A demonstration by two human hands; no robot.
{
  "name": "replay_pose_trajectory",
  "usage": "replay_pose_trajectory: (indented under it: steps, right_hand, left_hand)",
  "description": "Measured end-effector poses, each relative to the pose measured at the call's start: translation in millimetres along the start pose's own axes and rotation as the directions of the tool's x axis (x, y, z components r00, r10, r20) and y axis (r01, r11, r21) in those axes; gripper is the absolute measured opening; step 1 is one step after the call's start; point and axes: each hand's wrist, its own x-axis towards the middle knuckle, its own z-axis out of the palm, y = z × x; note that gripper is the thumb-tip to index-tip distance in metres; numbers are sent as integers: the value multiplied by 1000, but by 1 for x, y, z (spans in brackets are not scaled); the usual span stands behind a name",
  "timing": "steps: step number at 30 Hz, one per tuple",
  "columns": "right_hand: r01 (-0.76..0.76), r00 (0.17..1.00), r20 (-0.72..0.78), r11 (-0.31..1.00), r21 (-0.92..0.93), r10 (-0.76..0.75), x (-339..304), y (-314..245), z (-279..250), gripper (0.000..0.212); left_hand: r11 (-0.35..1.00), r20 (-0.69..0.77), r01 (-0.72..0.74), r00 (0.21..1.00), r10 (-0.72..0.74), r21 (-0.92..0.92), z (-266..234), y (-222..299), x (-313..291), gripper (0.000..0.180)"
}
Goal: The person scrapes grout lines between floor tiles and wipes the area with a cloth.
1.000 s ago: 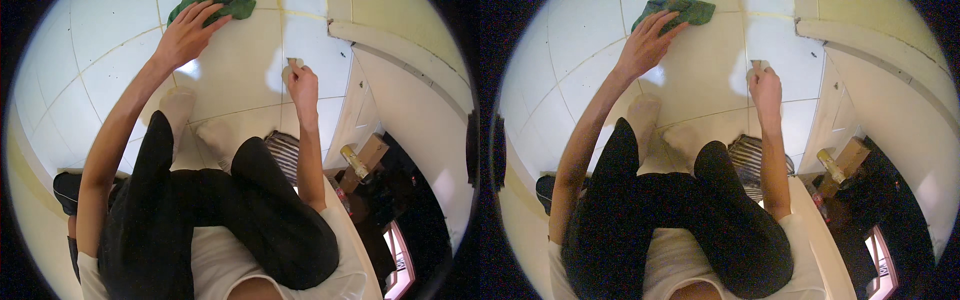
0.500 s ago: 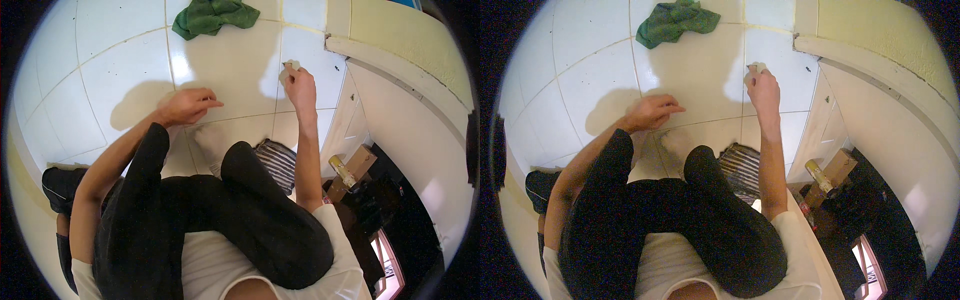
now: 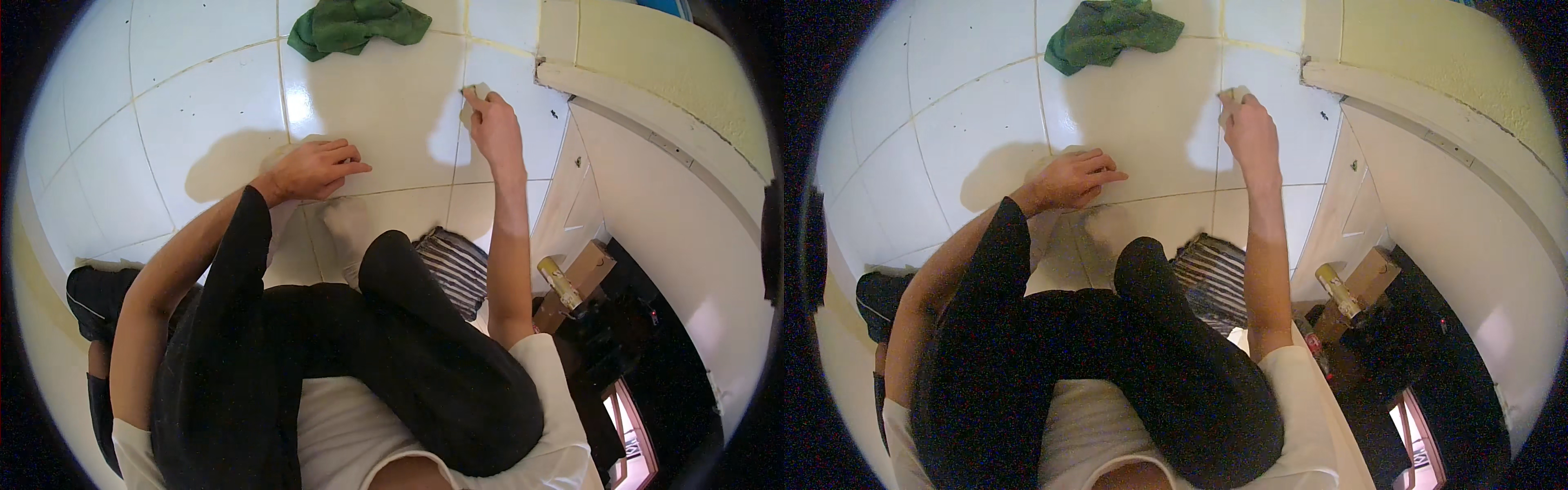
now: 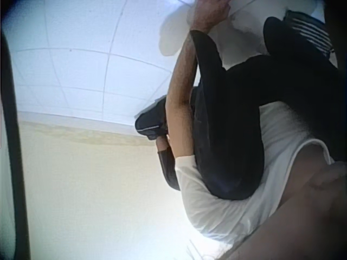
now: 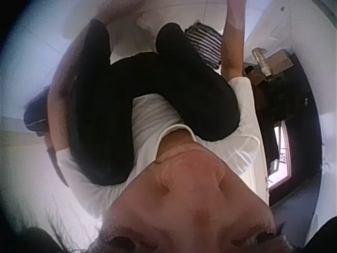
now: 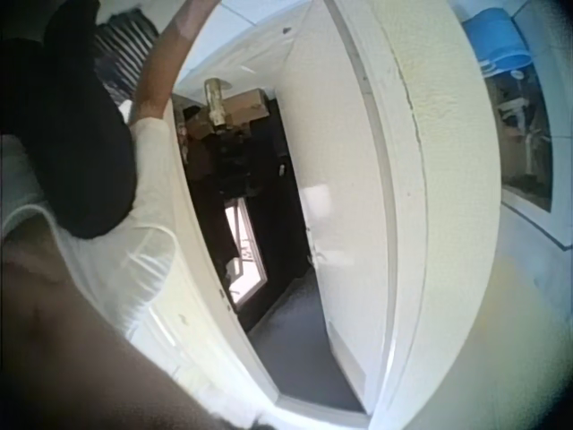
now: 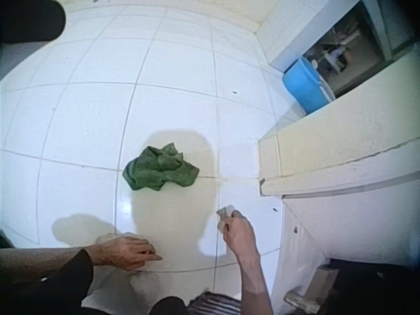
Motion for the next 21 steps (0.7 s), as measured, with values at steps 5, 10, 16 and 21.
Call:
replay_pose_trajectory:
  steps: [5, 10, 16, 21]
  right_hand:
    - [-2, 1000, 1, 1000, -1, 2, -1, 2, 2, 39]
    - [-3, 1000, 11, 1000, -23, 3, 4, -3, -2, 29]
    - [-138, 988, 70, 990, -10, 139, -1, 10, 2, 16]
    - [-106, 994, 33, 994, -34, 107, -24, 9, -1, 20]
  left_hand:
    - [1000, 6, 17, 1000, -17, 8, -1, -1, 0, 39]
    - [1000, -23, 23, 999, -23, -5, 5, -4, -3, 39]
    - [1000, 9, 25, 1000, -25, -6, 3, -4, 1, 38]
    - [999, 19, 49, 999, -49, -6, 4, -2, -2, 36]
